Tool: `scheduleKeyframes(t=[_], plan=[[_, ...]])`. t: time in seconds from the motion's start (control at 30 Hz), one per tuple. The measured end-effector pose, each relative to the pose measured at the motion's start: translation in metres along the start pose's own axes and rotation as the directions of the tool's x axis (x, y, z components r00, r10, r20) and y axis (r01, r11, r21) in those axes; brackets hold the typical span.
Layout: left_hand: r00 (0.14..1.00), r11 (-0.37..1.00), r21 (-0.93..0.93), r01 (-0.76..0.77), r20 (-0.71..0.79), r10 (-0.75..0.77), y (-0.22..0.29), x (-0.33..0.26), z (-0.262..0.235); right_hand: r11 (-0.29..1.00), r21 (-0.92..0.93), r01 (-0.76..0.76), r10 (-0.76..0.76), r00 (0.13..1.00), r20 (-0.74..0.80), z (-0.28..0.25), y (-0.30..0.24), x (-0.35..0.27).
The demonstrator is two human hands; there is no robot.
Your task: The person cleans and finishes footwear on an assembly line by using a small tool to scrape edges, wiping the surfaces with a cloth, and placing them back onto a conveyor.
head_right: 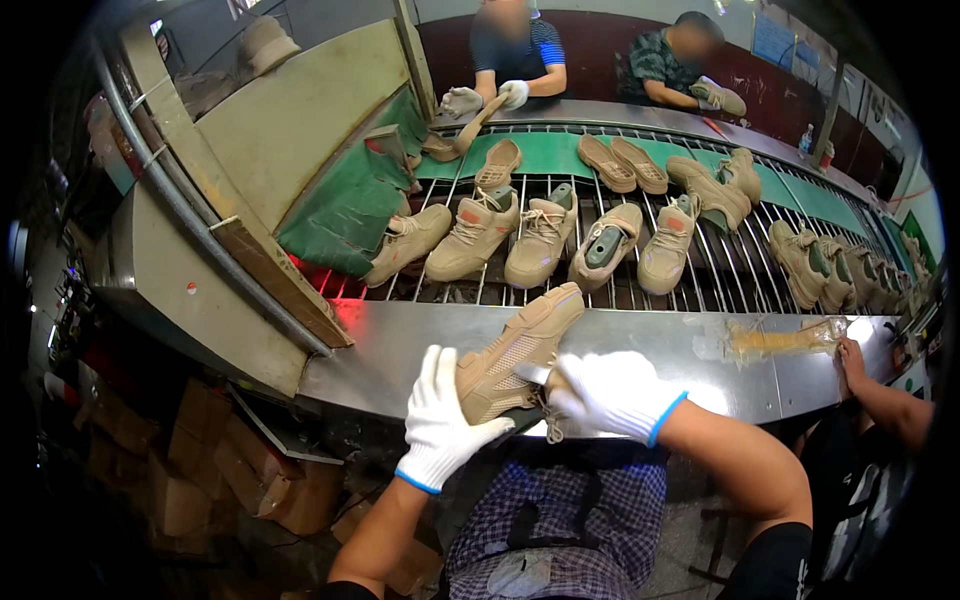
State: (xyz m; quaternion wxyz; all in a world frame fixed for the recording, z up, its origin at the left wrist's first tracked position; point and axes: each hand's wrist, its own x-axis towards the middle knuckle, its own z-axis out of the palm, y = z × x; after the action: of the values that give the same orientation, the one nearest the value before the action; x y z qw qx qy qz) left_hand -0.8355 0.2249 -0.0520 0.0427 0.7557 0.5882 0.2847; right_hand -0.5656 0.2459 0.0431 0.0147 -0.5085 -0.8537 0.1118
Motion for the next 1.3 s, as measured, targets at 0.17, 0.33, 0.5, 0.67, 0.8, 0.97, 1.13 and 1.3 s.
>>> scheduleKeyframes(t=[0.17, 0.33, 0.5, 0.67, 0.8, 0.97, 1.13, 1.3], plan=[[0.974, 0.999, 0.042, 0.027, 0.222, -0.036, 0.01, 0.033, -0.005, 0.982, -0.19, 0.007, -0.046, 0.979, -0.2, 0.014, -0.011, 0.053], [0.992, 0.994, -0.006, -0.109, -0.059, 0.109, -0.008, 0.025, 0.021, 0.988, 0.0, 0.157, -0.156, 0.984, -0.085, 0.023, -0.06, 0.025], [0.953, 0.952, -0.064, -0.3, -0.068, 0.295, -0.012, 0.033, 0.018, 0.926, -0.233, 0.297, -0.303, 0.953, 0.012, 0.016, -0.065, -0.012], [0.925, 0.922, -0.116, -0.37, 0.043, 0.377, -0.011, 0.036, 0.002, 0.972, 0.139, 0.189, -0.168, 0.975, -0.148, 0.012, -0.034, -0.015], [0.883, 0.88, -0.141, -0.454, 0.06, 0.465, 0.001, 0.028, 0.005, 0.987, 0.07, 0.145, -0.13, 0.975, -0.181, 0.03, -0.018, -0.011], [0.843, 0.85, -0.18, -0.495, 0.138, 0.52, 0.004, 0.024, -0.003, 1.0, -0.015, -0.02, 0.017, 0.981, -0.194, 0.021, 0.033, -0.045], [0.808, 0.831, -0.18, -0.527, 0.199, 0.555, 0.003, 0.04, -0.006, 0.844, 0.048, -0.535, 0.537, 0.838, -0.101, 0.021, 0.095, -0.104], [0.795, 0.876, -0.119, -0.468, 0.377, 0.476, 0.013, 0.067, -0.016, 0.587, 0.507, -0.631, 0.807, 0.512, -0.296, 0.092, 0.141, -0.124]])
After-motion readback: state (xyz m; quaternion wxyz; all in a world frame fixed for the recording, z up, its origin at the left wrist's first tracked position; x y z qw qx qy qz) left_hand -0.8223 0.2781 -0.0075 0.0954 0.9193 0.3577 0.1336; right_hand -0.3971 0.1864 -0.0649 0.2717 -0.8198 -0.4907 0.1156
